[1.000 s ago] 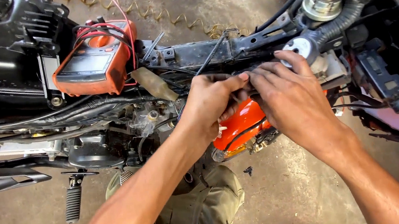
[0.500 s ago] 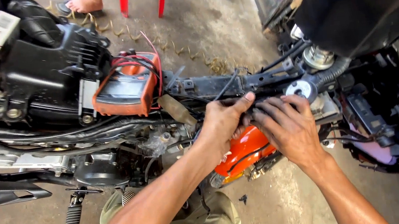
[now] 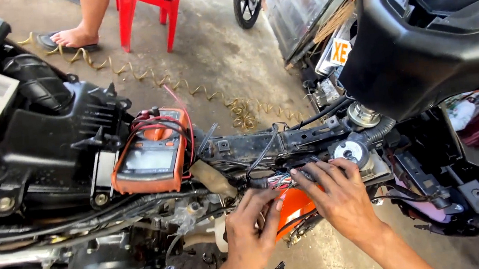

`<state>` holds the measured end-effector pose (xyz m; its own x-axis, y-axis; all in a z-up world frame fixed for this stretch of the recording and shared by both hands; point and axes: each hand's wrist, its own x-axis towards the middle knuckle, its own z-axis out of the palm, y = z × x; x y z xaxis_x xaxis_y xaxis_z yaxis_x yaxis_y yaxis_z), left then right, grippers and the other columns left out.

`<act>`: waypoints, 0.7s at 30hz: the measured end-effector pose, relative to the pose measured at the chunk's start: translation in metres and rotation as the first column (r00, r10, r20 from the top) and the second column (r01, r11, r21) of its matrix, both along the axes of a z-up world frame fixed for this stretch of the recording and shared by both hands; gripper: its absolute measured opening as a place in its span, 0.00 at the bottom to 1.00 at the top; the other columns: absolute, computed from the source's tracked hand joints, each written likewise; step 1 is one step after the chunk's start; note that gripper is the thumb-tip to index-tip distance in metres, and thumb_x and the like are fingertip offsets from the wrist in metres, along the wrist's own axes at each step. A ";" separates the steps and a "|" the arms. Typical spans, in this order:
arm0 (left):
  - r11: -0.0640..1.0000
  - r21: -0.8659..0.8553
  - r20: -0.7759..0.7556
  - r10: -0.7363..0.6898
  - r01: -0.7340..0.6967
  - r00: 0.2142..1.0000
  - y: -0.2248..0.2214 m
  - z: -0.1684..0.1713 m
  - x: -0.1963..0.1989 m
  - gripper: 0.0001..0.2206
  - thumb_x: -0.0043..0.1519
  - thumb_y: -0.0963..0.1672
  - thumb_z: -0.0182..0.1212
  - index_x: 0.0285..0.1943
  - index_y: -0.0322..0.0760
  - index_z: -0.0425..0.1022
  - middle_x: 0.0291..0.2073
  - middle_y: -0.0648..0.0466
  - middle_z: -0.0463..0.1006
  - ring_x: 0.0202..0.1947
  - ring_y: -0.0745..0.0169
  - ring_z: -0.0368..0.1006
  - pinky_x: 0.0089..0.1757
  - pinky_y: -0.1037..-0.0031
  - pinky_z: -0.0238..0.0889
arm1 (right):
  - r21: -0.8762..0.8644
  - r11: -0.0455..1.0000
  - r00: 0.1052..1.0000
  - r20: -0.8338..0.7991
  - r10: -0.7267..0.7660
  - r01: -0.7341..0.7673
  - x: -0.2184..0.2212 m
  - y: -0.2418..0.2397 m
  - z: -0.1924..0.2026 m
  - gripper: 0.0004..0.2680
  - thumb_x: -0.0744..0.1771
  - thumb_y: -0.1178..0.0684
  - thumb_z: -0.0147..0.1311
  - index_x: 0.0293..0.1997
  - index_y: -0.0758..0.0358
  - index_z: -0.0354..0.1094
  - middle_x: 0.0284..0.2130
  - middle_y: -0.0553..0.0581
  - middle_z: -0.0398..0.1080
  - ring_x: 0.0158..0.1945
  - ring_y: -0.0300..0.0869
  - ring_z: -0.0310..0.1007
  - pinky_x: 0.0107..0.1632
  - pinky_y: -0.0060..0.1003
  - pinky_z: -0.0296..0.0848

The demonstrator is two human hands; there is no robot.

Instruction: Routing and testing electrical cables on a motorcycle using a multimeter for diagnostics.

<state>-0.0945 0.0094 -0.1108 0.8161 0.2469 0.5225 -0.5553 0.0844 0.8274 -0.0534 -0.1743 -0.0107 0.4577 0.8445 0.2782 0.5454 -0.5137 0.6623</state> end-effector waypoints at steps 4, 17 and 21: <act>0.995 -0.085 -0.013 -0.063 0.061 0.998 0.003 -0.015 -0.018 0.07 0.64 0.41 0.59 0.44 0.30 0.80 0.33 0.50 0.78 0.28 0.62 0.73 0.31 0.73 0.66 | -0.087 0.982 0.965 -0.188 -0.181 0.167 0.006 0.012 0.003 0.20 0.62 0.61 0.58 0.62 0.59 0.66 0.50 0.62 0.72 0.48 0.51 0.71 0.59 0.50 0.63; 0.959 0.217 0.093 0.166 -0.183 0.982 0.022 -0.012 -0.032 0.10 0.65 0.46 0.58 0.50 0.41 0.80 0.43 0.54 0.82 0.38 0.59 0.82 0.35 0.72 0.73 | -0.600 0.690 0.187 -0.685 -0.705 0.405 0.065 0.067 0.070 0.17 0.67 0.47 0.58 0.61 0.61 0.66 0.54 0.60 0.73 0.57 0.54 0.72 0.54 0.48 0.72; 0.547 0.723 0.378 0.197 -0.421 0.905 0.025 0.018 0.012 0.19 0.66 0.47 0.58 0.65 0.35 0.71 0.56 0.50 0.77 0.53 0.49 0.66 0.48 0.59 0.62 | -0.494 0.767 0.265 -0.741 -0.618 0.410 0.056 0.062 0.066 0.14 0.67 0.48 0.58 0.58 0.57 0.68 0.50 0.57 0.76 0.55 0.54 0.73 0.52 0.50 0.72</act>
<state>-0.0829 0.0348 -0.0928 0.6003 -0.1294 0.7893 -0.5915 -0.7360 0.3292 0.0030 -0.1123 0.0554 0.7099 0.3171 -0.6289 0.5120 -0.8455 0.1517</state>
